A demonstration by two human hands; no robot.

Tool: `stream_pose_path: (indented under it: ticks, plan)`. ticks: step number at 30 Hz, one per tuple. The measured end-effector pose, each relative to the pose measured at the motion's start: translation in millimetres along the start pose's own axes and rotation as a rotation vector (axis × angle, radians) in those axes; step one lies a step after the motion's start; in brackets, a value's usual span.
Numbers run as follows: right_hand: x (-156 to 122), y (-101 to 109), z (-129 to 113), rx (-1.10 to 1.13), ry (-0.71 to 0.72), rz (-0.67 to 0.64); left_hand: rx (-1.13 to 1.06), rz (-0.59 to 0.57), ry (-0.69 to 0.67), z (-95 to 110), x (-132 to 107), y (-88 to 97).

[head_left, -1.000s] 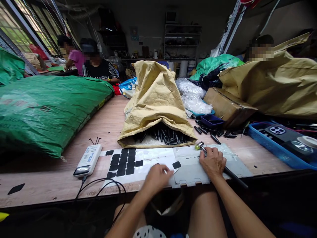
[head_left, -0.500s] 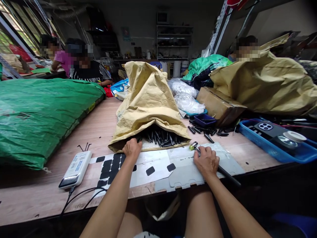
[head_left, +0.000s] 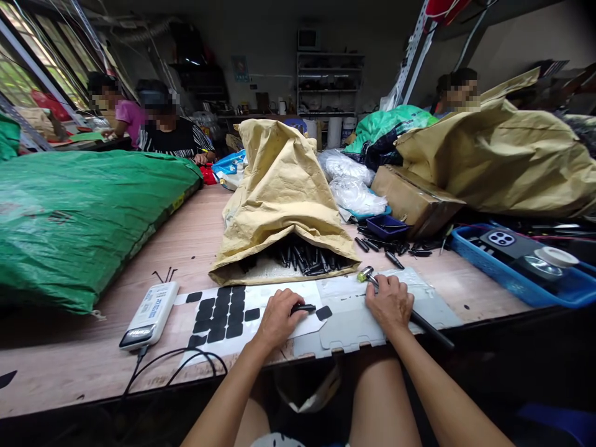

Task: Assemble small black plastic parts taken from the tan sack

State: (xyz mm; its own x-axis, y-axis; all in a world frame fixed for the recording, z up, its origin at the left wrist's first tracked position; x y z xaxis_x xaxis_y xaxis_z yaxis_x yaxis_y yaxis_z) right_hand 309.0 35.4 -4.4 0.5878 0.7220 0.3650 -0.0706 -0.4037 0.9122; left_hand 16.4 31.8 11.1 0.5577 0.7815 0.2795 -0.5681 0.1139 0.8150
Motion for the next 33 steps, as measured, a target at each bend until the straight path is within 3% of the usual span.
stream_pose_path:
  ticks: [7, 15, 20, 23, 26, 30, 33]
  plan:
    - [-0.5, -0.2, 0.8, 0.010, -0.006, 0.002, -0.086, 0.115, 0.028, -12.1, -5.3, -8.3]
    - [3.5, -2.6, 5.7, 0.048, -0.040, -0.070, -0.090, 0.126, 0.024, -9.1, -5.5, -6.7]
    - [-0.3, 15.2, 4.7, 0.178, -0.028, -0.081, -0.102, 0.128, 0.015, -8.9, -6.3, -6.9]
    - [-18.3, 34.1, -8.3, 0.432, 0.029, -0.106, -0.117, 0.139, 0.025, -9.6, -6.6, -6.8]
    - [-48.7, 48.5, -30.4, 0.661, 0.188, -0.251, -0.136, 0.148, 0.037, -10.1, -6.6, -6.9]
    - [-87.5, 57.3, -53.4, 0.712, 0.333, -0.394, -0.156, 0.171, 0.035, -12.1, -6.7, -8.2]
    - [-104.2, 61.5, -61.9, 0.710, 0.408, -0.319, -0.157, 0.179, 0.028, -15.0, -7.0, -10.2]
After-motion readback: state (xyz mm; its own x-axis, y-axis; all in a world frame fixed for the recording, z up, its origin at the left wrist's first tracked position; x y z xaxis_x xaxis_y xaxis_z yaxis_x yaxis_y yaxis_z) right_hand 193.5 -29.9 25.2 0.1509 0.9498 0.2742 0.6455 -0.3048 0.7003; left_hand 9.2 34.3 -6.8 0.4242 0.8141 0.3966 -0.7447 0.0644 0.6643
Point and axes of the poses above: each hand's wrist, its own x-axis towards the middle knuckle, its own y-axis out of the back of the hand, z = x × y, the point moved 3 cm from there along x, towards the middle knuckle, and after that the axes turned 15 degrees about -y, right-handed, at the moved point
